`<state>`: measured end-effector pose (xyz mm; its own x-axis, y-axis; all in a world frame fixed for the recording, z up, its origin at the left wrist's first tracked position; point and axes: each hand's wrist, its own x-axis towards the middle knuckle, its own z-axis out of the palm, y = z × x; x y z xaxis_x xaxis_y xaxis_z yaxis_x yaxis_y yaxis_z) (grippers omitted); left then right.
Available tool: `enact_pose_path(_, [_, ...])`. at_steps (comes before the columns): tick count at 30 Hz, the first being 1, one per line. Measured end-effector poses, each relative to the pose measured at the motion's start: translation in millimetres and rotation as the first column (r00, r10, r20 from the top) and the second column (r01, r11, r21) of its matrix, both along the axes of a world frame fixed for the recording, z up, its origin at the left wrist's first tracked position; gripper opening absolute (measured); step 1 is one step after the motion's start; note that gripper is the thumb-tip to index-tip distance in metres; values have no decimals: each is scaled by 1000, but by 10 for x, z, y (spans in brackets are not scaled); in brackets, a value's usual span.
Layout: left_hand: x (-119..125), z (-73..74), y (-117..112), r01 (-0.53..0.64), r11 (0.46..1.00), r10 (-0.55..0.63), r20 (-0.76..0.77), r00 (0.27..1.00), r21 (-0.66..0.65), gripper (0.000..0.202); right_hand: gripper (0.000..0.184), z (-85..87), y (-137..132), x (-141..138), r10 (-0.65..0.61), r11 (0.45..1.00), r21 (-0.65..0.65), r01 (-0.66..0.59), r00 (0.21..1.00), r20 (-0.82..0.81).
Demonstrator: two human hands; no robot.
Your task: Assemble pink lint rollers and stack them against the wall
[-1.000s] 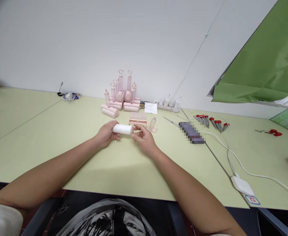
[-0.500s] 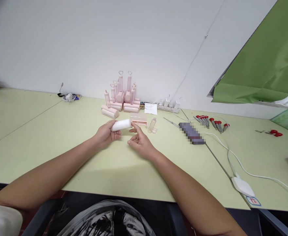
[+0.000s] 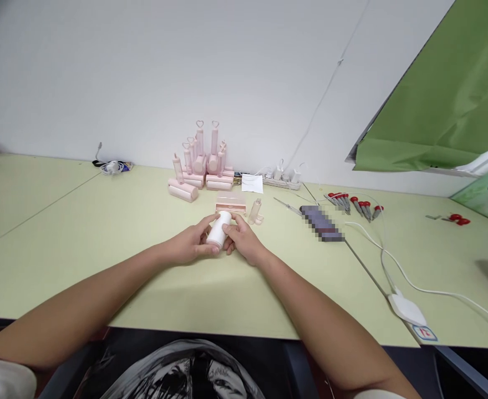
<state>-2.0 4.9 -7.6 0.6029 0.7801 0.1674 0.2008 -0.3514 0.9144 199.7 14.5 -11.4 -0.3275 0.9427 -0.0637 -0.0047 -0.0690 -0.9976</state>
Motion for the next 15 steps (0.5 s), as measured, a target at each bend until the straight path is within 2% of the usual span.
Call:
enact_pose_path(2, [-9,35,-21,-108,988,118,-91,989,115,101,61,11,-18,4,76,997,-11,-76,997,12])
enact_pose_path(4, [-8,58,-32,-139,966,173,-146,974,217,110,71,36,-46,7,156,987,-29,-155,988,21])
enact_pose_path(6, [0,64,-37,-80,960,130,-174,976,270,116,77,57,-73,9,226,974,-36,-225,974,31])
enact_pose_path(9, [6,66,-41,-20,965,71,-188,980,260,111,72,48,-81,8,279,960,-19,-278,958,67])
enact_pose_path(11, [-3,71,-37,-57,971,102,-182,978,233,104,66,16,-48,12,209,977,17,-213,969,130])
enact_pose_path(13, [-23,71,-16,-112,970,154,-189,970,218,100,61,-21,16,28,31,992,114,-62,967,251])
enact_pose_path(15, [-47,58,21,-144,967,189,-212,959,212,100,59,-49,96,56,-176,963,259,76,904,389])
